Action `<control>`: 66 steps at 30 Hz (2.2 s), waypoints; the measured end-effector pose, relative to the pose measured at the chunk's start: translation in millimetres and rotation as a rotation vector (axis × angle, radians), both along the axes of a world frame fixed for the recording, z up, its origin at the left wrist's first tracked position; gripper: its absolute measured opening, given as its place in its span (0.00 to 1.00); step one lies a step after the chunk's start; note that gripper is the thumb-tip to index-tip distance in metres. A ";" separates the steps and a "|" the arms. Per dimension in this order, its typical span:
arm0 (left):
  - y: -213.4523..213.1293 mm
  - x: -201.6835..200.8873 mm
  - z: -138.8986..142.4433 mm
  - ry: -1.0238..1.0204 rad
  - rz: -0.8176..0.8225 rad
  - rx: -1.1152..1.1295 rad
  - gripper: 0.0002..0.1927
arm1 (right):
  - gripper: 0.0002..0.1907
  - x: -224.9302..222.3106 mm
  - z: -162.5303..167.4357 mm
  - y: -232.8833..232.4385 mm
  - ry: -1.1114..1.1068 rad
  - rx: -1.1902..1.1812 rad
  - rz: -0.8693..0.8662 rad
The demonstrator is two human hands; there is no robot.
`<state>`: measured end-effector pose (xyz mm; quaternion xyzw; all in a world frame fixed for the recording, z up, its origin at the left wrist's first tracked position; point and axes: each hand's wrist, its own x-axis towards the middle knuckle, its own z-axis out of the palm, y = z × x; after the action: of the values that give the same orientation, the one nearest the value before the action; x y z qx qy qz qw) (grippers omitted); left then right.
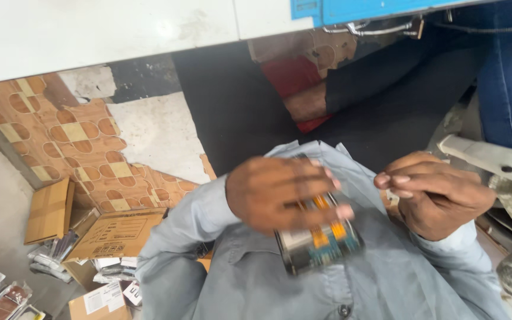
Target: The person sits on the floor and connects a ribbon cable to the motherboard of a disassembled smartphone. They then plug in a charger, power on the device, and navigate the screen to verify functionality. Finally, they remove the battery and handle a new yellow battery, peeling off its protective film.
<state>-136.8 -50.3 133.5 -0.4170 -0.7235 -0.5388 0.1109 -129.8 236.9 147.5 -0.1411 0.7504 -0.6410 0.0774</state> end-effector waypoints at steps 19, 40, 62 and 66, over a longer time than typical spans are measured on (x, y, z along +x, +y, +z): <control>9.8 3.9 -36.2 -0.202 -0.021 0.027 0.27 | 0.12 -22.8 18.7 -31.1 0.634 0.091 0.349; 9.1 21.9 -42.1 -0.209 0.026 -0.158 0.29 | 0.15 -25.0 28.0 -19.9 0.894 0.330 0.541; 20.3 27.2 -60.8 -0.209 -0.092 -0.010 0.25 | 0.14 -6.4 -3.8 -16.4 0.583 0.053 0.425; 24.1 29.2 -64.1 -0.186 -0.081 0.006 0.25 | 0.13 -2.2 -9.6 -16.8 0.550 0.010 0.400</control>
<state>-107.6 -26.2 69.4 -0.3938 -0.7116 -0.5814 0.0222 -131.9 220.1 138.0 -0.4527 0.7037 -0.5476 -0.0030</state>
